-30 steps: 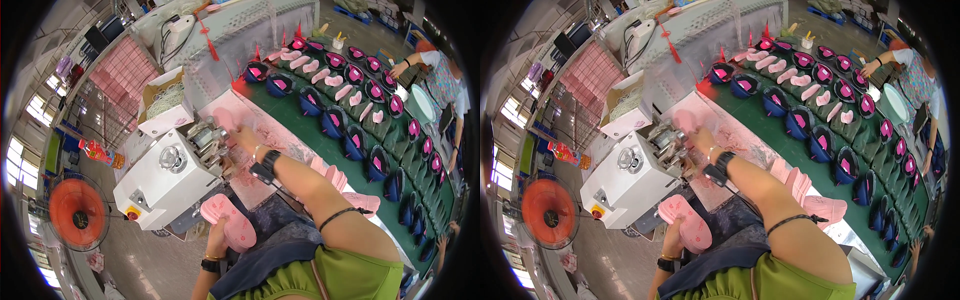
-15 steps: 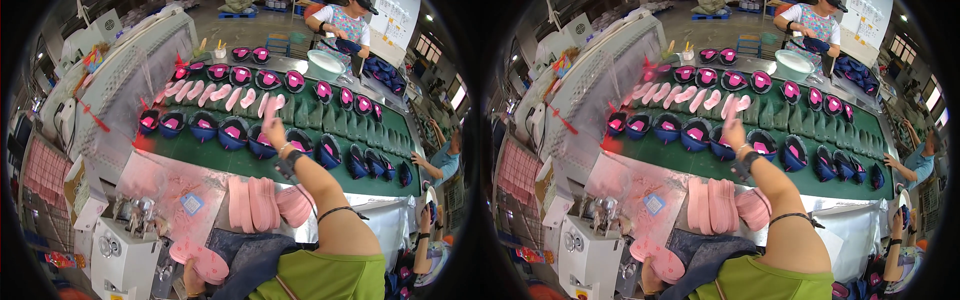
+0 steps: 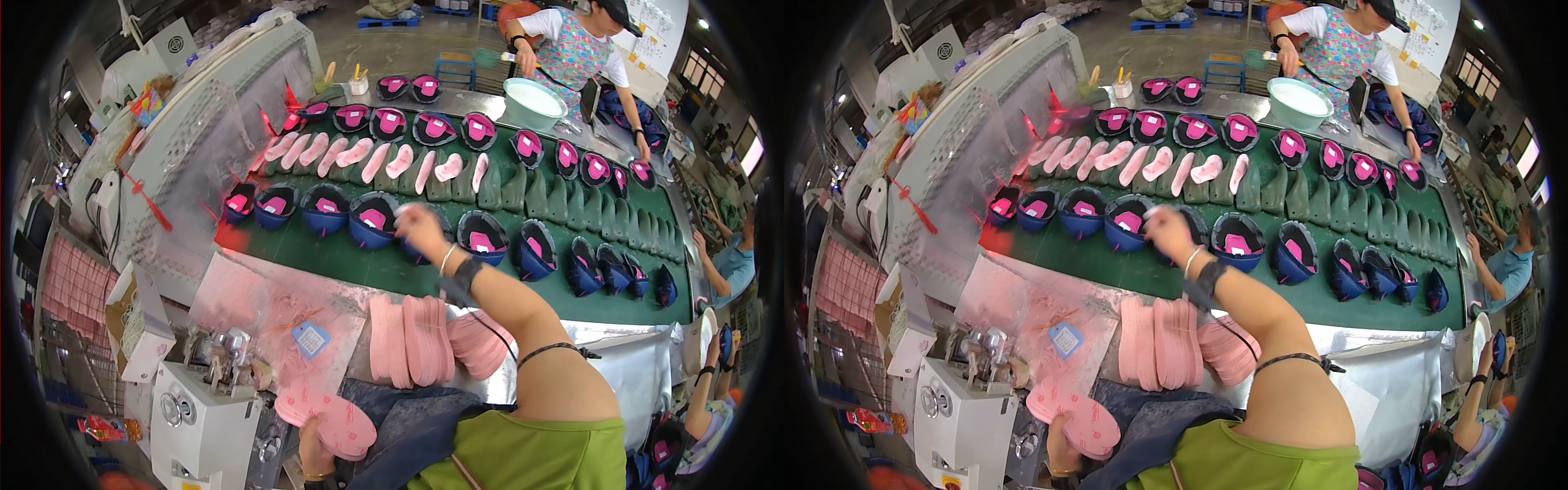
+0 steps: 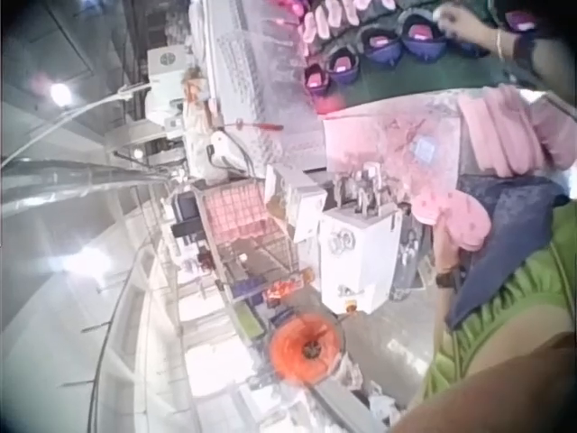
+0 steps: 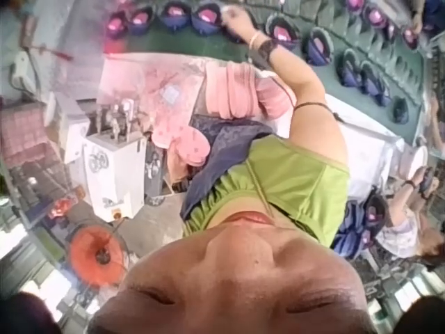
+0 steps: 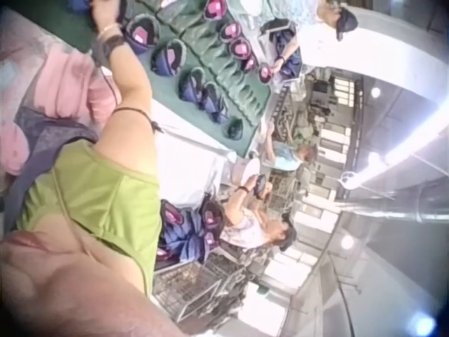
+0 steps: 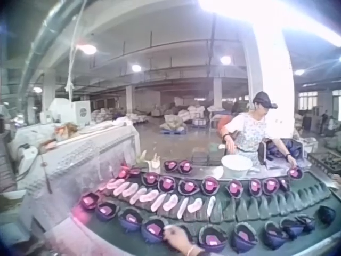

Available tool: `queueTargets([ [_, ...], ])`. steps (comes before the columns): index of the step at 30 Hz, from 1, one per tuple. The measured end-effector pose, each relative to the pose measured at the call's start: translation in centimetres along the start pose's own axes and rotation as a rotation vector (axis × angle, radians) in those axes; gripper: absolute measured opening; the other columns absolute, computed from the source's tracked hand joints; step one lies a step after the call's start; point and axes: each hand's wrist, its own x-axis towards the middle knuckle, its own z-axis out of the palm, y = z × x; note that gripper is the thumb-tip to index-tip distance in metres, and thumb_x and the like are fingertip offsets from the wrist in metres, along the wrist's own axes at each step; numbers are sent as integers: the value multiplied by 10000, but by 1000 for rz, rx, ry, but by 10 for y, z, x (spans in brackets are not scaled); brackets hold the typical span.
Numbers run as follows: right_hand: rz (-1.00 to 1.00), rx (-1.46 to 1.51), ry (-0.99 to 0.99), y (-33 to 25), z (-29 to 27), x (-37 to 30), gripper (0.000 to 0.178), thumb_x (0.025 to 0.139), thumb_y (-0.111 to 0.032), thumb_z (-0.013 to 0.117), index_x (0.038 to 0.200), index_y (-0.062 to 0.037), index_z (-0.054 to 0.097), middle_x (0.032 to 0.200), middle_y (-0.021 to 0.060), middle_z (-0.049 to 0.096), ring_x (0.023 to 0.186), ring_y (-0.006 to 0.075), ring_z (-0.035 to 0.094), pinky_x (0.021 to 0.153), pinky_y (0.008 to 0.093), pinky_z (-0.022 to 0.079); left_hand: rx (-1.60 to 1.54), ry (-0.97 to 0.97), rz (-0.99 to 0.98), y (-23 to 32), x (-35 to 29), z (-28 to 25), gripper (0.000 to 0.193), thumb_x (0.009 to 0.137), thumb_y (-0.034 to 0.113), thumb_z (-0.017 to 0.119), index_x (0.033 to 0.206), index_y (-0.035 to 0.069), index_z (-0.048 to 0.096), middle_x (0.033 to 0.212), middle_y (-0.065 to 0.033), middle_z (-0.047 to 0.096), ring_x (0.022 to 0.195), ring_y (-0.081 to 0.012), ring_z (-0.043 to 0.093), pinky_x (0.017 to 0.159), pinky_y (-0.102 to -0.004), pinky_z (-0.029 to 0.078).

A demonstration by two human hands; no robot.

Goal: Picking up pink shoe insole components and inserting them into shoe uppers on a conveyor production line.

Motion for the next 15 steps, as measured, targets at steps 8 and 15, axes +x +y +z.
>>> queueTargets([
  [8,30,-180,-707,-73,134,-244,294,933,-312,680,884,-26,627,702,49,637,641,113,555,578,331,465,132,-133,34,5,26,12,226,923,94,667,1110,-33,682,1065,-64,687,929,-159,660,802,-305,541],
  [15,55,85,-559,-49,235,-175,256,896,-232,691,929,17,644,726,98,678,651,169,656,597,324,504,-81,-91,-66,8,-11,-38,368,936,97,588,1273,-42,537,1153,-180,672,1085,-302,659,963,-415,533],
])
